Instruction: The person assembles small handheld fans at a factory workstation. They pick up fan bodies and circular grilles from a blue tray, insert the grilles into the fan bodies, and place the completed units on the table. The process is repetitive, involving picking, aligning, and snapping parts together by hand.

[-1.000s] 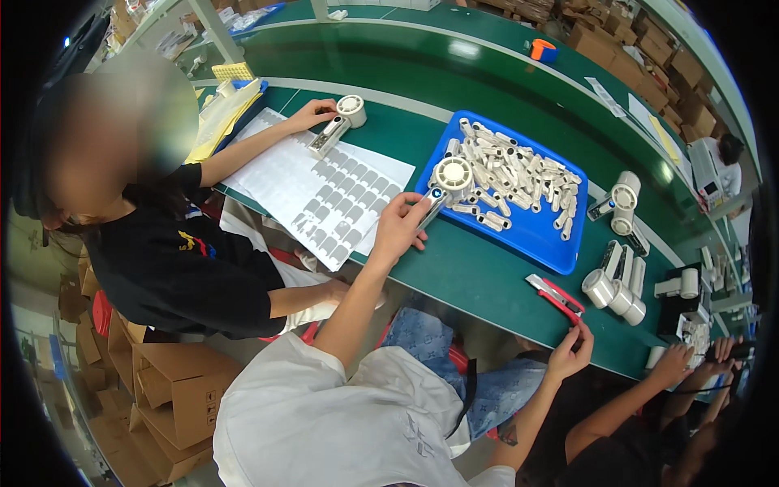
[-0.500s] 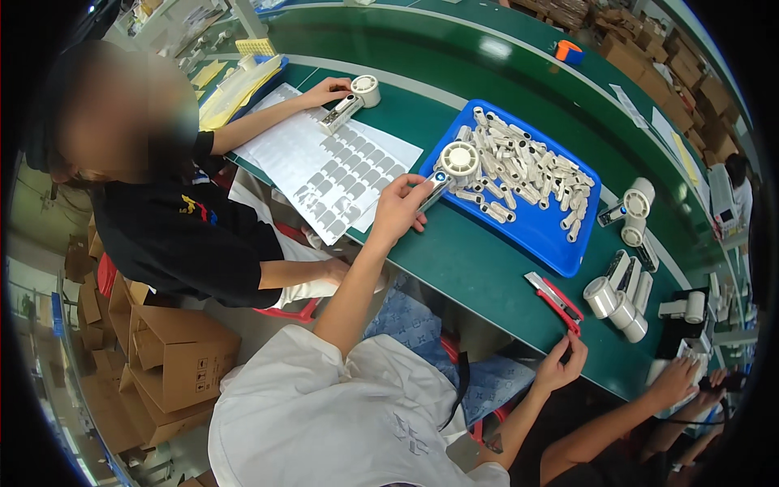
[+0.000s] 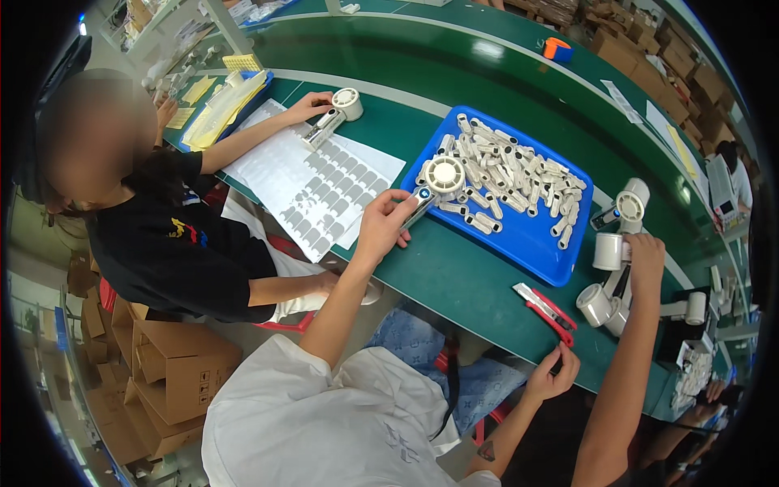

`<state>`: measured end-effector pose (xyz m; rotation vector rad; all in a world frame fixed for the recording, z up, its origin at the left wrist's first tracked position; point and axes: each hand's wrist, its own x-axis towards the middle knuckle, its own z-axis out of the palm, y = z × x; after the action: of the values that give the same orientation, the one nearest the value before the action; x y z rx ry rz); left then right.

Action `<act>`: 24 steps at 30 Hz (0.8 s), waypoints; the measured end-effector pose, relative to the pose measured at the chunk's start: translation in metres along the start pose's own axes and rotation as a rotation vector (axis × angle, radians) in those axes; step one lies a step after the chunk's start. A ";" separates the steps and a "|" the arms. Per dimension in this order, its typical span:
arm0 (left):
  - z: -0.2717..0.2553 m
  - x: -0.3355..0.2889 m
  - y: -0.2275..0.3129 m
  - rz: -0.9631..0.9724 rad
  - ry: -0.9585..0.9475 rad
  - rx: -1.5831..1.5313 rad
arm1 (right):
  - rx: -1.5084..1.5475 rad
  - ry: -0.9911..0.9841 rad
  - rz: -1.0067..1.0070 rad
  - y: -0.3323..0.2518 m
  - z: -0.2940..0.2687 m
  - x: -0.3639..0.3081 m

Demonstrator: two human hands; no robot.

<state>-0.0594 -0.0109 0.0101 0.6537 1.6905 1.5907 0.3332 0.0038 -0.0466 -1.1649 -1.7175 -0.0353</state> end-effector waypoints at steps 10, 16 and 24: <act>0.003 -0.001 0.001 0.032 0.030 -0.022 | -0.061 0.012 -0.075 -0.010 0.001 0.004; 0.000 0.000 0.004 0.009 -0.033 0.012 | -0.030 -0.011 -0.031 0.001 0.001 -0.002; 0.000 0.001 0.000 0.021 -0.015 -0.007 | -0.016 0.005 -0.008 -0.004 0.003 0.001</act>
<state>-0.0604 -0.0103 0.0100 0.6799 1.6712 1.6017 0.3286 0.0038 -0.0457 -1.1686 -1.7205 -0.0573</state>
